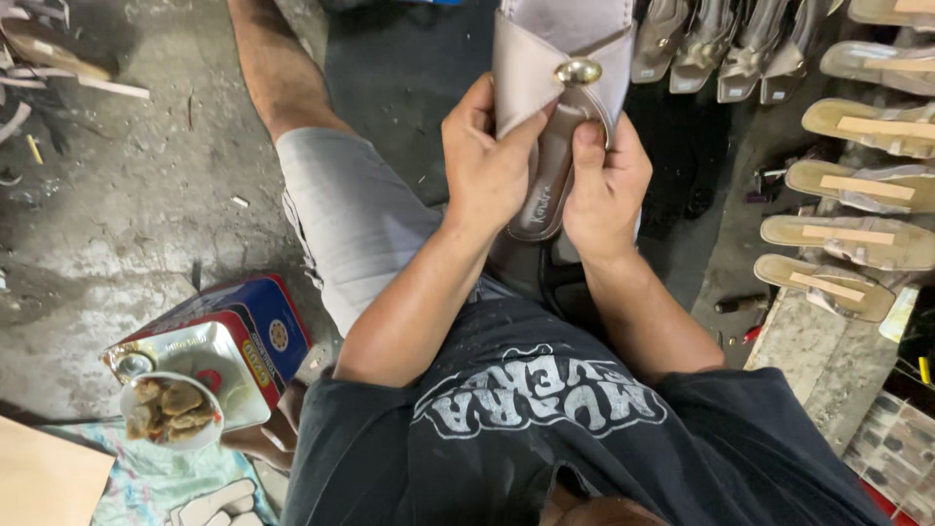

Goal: The person sits on the floor and assembles sandals by attaching black rubber soles to beige upper straps. They use a black-handled tool to press the sole edges onto the straps and green-handled pliers to secure the connection. The person handles multiple sandals one by one, placing finished units on the floor.

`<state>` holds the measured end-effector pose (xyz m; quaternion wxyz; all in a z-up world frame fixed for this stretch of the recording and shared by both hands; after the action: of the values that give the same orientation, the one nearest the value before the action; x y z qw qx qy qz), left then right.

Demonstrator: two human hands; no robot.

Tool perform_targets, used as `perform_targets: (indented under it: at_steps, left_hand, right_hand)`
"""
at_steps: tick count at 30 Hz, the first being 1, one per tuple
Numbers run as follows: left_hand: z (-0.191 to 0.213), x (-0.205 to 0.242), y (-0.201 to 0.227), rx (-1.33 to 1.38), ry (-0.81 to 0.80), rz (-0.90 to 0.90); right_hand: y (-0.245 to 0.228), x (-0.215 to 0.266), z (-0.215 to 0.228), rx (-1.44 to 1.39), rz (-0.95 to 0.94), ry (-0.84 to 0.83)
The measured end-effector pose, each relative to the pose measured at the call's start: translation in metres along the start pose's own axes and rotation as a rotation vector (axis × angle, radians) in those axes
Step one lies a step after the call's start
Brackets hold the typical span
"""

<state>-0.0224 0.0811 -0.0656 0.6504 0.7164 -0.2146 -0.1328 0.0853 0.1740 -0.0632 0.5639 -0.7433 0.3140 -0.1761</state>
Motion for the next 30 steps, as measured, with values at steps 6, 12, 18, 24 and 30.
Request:
perform_targets:
  at_steps: [6,12,18,24,30]
  left_hand:
    - [0.008,-0.007,-0.006,0.212,-0.06,0.103]
    - [0.014,0.0,0.038,0.127,-0.282,-0.063]
    - [-0.03,0.013,0.059,0.138,-0.614,0.0]
    - [-0.062,-0.03,0.042,-0.15,-0.722,0.018]
    - [-0.066,-0.095,0.023,-0.998,-0.265,-0.63]
  right_hand:
    - [0.0,-0.006,0.017,0.043,-0.242,-0.027]
    - [-0.071,-0.022,0.013,0.2,-0.112,-0.199]
    - [-0.09,-0.049,0.051,0.67,0.145,-0.214]
    - [-0.048,-0.076,0.127,-0.01,-0.127,-0.134]
    - [0.064,-0.14,0.225,0.368,-0.29,-0.029]
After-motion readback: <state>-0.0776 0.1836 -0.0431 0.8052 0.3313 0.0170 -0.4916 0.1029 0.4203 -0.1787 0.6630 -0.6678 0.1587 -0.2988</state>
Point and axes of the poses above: each hand's wrist, its own x-axis away from the middle knuckle, its own z-axis out of the back of the hand, y = z × x, the point moved 4 cm from there along -x, towards the middle knuckle, and after that the axes turned 15 degrees about -x, right-handed, at the moved point
